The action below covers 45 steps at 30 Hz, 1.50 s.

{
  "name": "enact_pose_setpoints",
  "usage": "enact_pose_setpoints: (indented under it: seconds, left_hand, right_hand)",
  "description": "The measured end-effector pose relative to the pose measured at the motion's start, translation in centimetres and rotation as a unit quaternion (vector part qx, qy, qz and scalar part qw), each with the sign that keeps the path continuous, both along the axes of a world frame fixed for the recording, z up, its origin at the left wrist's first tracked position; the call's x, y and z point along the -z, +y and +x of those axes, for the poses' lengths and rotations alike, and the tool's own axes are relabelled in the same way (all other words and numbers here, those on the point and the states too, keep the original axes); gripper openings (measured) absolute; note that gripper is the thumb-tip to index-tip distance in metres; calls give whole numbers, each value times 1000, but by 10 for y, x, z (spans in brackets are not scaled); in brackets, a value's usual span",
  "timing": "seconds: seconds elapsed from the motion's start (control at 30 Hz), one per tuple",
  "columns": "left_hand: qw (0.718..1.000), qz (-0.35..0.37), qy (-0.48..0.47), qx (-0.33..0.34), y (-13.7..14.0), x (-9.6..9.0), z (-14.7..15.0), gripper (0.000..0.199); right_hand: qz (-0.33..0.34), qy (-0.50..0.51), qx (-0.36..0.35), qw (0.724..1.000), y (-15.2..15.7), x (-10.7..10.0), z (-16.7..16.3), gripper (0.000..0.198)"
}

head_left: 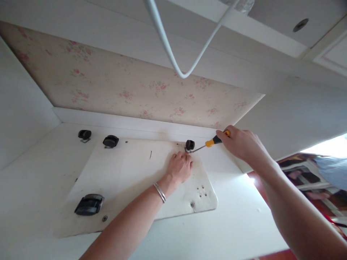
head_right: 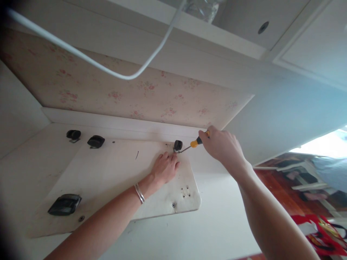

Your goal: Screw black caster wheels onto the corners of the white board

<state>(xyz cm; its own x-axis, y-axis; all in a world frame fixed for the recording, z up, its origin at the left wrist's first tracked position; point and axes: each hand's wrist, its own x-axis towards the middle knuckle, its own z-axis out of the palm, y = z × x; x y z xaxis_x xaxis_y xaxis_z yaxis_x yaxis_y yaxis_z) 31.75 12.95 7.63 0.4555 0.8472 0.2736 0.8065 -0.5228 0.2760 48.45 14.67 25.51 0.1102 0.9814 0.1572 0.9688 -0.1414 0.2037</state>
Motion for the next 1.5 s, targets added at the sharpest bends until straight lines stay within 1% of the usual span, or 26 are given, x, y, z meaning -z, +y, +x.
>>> enact_pose_setpoints:
  seconds: [0.53, 0.87, 1.0, 1.1, 1.17, 1.33, 1.4, 1.5]
  left_hand:
    - [1000, 7, -8, 0, 0, 2, -1, 31]
    - [1000, 11, -8, 0, 0, 4, 0, 30]
    - [1000, 13, -8, -3, 0, 3, 0, 29]
    - [1000, 15, -9, -5, 0, 4, 0, 29]
    - [1000, 17, -11, -5, -1, 4, 0, 29]
    - [1000, 21, -11, -6, -1, 3, 0, 28]
    - [1000, 20, -9, -6, -1, 3, 0, 28]
    - [1000, 18, -6, -4, 0, 3, 0, 28]
  right_hand:
    - [-11, -11, -2, 1000, 2, -5, -11, 61]
    - [-3, -12, -2, 1000, 0, -4, -16, 58]
    - [-11, -13, -15, 1000, 0, -4, -16, 59]
    - [-31, -7, -35, 999, 3, -7, -15, 55]
    - [-47, 1, -60, 997, 5, -10, -16, 49]
    - [-78, 25, -161, 983, 9, -20, -21, 30]
    - [-86, 26, -194, 977, 12, -23, -22, 28]
    - [-103, 23, -234, 966, 16, -25, -22, 29]
